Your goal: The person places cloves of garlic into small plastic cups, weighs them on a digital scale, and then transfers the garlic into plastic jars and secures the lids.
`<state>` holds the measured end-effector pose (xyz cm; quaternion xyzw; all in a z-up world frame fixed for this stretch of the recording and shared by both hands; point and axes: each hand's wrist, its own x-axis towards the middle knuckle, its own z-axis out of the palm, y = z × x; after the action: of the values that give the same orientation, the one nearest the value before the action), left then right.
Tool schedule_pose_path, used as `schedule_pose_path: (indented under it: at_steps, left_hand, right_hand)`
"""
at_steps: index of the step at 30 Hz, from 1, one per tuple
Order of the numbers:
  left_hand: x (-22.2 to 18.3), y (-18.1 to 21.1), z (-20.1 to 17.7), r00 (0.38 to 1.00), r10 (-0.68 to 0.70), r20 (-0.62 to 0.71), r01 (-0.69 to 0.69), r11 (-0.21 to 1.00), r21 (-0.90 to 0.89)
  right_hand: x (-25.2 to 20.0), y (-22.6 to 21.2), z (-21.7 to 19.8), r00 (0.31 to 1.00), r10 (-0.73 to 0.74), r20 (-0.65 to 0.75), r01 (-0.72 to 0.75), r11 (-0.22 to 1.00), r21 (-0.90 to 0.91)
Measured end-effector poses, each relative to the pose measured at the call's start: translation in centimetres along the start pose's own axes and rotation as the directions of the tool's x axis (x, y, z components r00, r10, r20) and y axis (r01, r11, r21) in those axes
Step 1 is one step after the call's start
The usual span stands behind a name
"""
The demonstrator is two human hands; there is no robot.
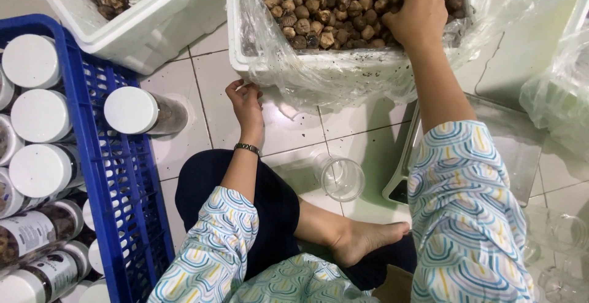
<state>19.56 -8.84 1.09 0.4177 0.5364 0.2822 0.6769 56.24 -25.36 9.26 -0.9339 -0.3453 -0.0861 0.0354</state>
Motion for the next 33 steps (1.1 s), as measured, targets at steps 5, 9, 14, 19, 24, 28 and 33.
schedule_pose_path:
  at_steps: [5,9,14,19,24,28,33]
  left_hand:
    - [0.0,0.1,-0.1,1.0,0.0,-0.001,0.0,1.0,0.01]
    - [0.2,-0.2,0.0,1.0,0.009,0.0,-0.009,1.0,0.03]
    - [0.1,-1.6,-0.7,0.984,0.065,0.168,-0.106,0.963,0.246]
    - [-5.0,-3.6,-3.0,0.483,-0.16,0.861,-0.659,0.581,0.478]
    - [-13.7,-1.9,-2.0,0.219,-0.138,0.966,-0.716,0.649,0.255]
    - [-15.1,-0.5,-0.7,0.223,-0.077,0.972,-0.783,0.58,0.225]
    - [-14.7,-2.4,0.0,0.314,0.175,0.933,-0.849,0.492,0.193]
  right_hand:
    - [-0.5,-1.3,-3.3,0.994,0.105,-0.011,-0.094,0.928,0.36]
    - [0.7,1.1,-2.8,0.949,0.314,-0.013,-0.142,0.465,0.874]
    - [-2.8,-1.1,-9.1,0.859,0.384,0.338,-0.269,-0.224,0.937]
    - [-12.2,-4.4,-12.4,0.938,0.314,0.146,-0.162,0.027,0.986]
    - [-24.2,-9.1,-12.3,0.933,0.318,0.17,-0.167,-0.039,0.985]
    - [-30.0,-10.9,-8.8,0.935,0.352,-0.036,-0.033,0.188,0.982]
    - [-31.7,-13.2,-7.2,0.844,0.19,-0.502,0.266,0.664,0.699]
